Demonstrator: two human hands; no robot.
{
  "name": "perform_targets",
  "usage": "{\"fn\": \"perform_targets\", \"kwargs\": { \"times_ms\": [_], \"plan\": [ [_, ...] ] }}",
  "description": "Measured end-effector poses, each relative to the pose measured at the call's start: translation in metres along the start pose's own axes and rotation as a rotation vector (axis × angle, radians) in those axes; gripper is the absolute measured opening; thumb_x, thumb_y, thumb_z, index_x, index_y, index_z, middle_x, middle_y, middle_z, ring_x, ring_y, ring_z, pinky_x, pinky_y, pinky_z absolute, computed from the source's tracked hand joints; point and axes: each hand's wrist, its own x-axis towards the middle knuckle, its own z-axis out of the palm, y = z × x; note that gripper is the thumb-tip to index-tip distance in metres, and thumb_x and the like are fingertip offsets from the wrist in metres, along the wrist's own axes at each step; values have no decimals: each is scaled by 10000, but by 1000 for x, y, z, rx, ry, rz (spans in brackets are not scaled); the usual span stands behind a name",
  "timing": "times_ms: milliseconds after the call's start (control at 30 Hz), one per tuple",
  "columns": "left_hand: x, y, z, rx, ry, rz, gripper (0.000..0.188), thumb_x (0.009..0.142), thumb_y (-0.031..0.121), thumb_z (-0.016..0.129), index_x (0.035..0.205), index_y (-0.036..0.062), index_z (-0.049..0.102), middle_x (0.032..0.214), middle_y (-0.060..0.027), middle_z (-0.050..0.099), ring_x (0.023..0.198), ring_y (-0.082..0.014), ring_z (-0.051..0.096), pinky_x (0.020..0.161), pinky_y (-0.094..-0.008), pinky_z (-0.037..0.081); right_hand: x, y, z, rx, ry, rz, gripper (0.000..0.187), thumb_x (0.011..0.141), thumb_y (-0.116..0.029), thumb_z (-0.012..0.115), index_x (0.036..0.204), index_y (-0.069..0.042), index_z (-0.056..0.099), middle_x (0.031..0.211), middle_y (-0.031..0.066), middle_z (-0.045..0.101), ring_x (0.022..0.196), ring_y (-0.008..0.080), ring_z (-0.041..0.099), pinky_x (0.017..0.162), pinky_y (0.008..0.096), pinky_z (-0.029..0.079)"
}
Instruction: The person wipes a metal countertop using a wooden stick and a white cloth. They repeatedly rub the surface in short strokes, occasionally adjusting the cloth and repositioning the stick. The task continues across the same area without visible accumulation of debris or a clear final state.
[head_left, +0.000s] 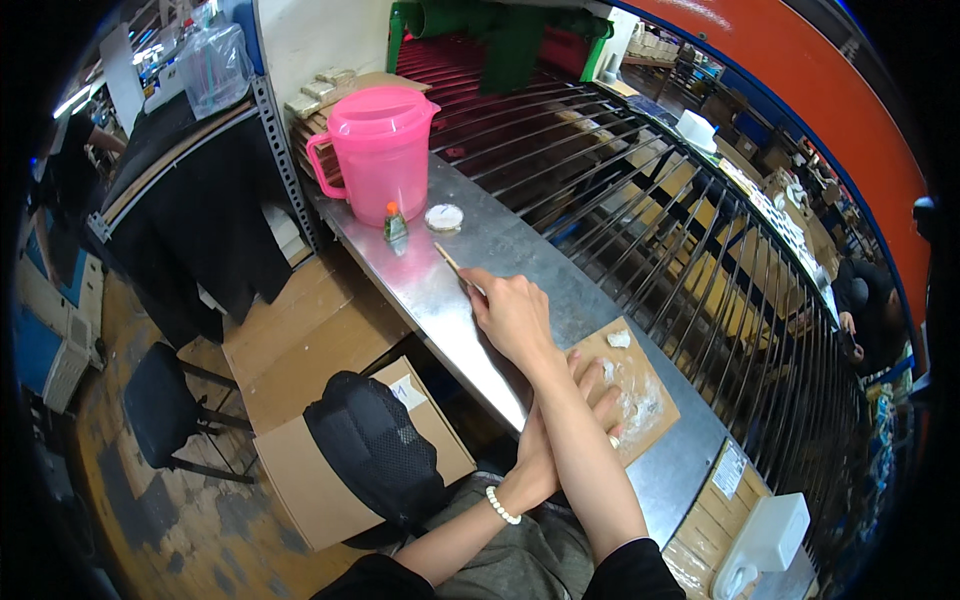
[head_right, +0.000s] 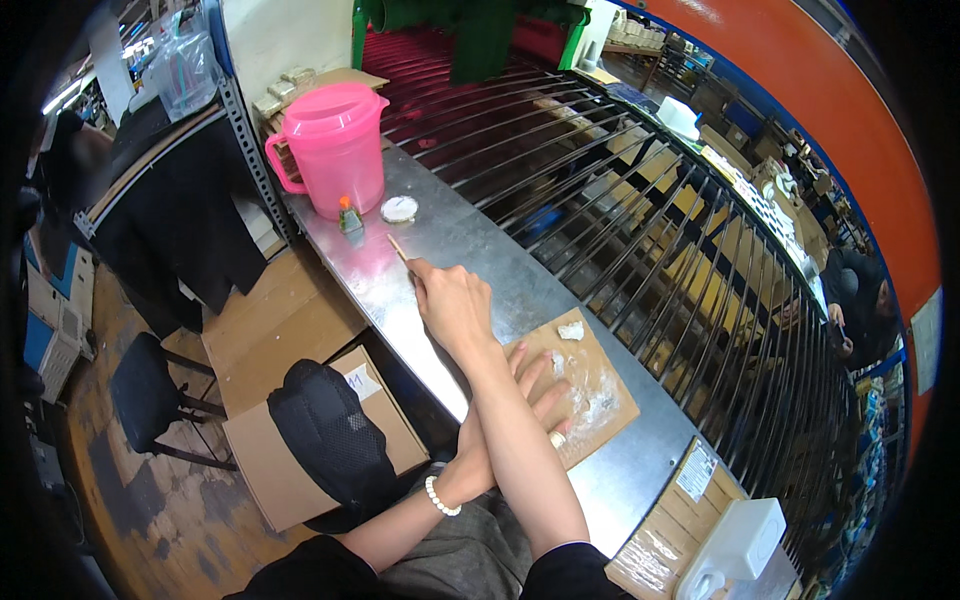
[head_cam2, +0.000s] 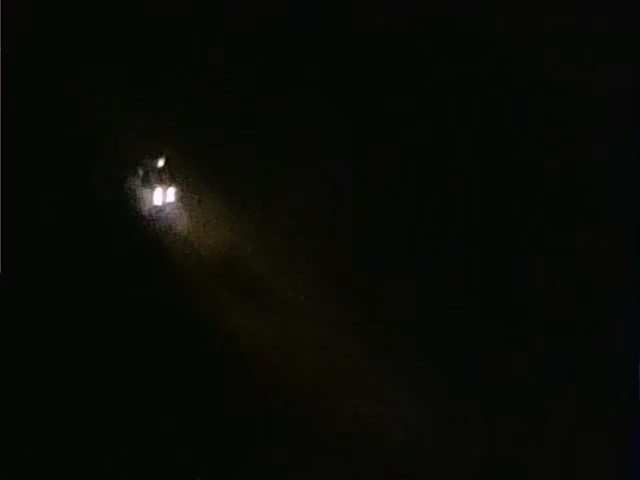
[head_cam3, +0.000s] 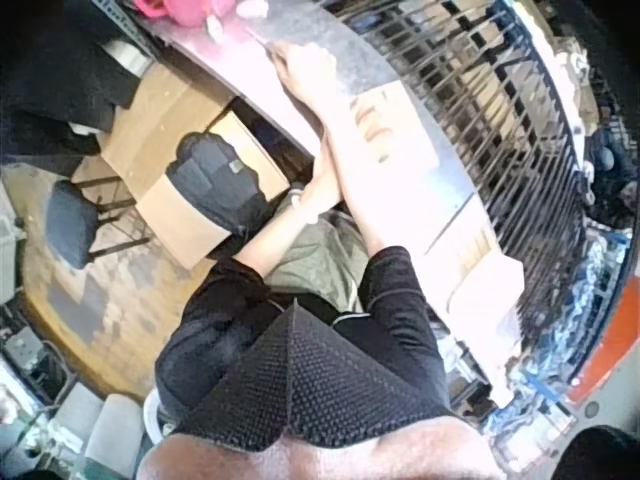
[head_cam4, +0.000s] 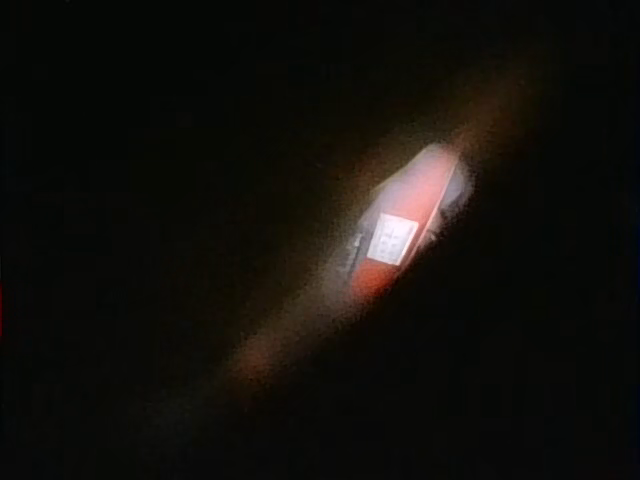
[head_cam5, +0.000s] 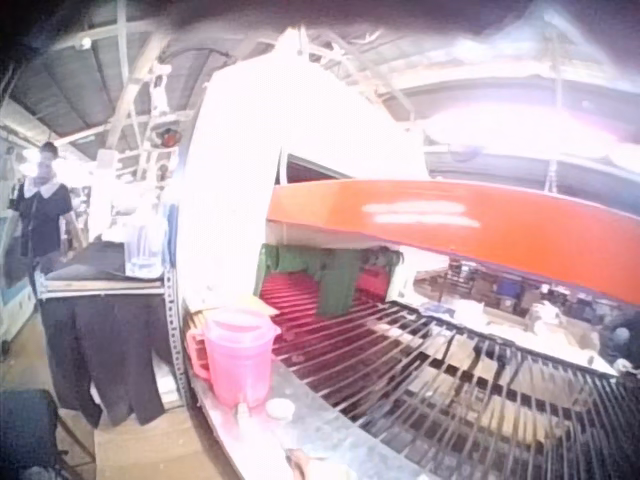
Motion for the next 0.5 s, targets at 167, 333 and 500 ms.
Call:
{"fn": "perform_targets", "kwargs": {
  "times_ms": [167, 333, 500],
  "plan": [
    [2, -2, 4, 34, 0, 3, 508, 992, 462, 475, 1369, 141, 591, 1531, -176, 414, 1464, -382, 272, 1196, -565, 184, 16, 25, 3, -203, 87, 101, 267, 903, -166, 629, 1146, -180, 740, 778, 206, 708, 746, 372, 710, 707, 466, 562],
    [-2, -2, -6, 23, -19, 15, 519, 990, 439, 457, 1420, 159, 539, 1537, -192, 412, 1446, -362, 313, 1198, -584, 128, 10, 40, -13, -227, 255, 274, 329, 876, -64, 589, 1179, -105, 707, 762, 231, 701, 725, 400, 716, 644, 496, 564],
    [0, -2, -10, 36, -79, 35, 609, 967, 411, 457, 1513, 142, 421, 1585, -214, 335, 1477, -384, 247, 1204, -595, 75, 7, 42, -13, -194, 224, 314, 333, 905, -104, 575, 1218, -98, 689, 817, 257, 700, 788, 427, 707, 706, 515, 560]
  ]
}}
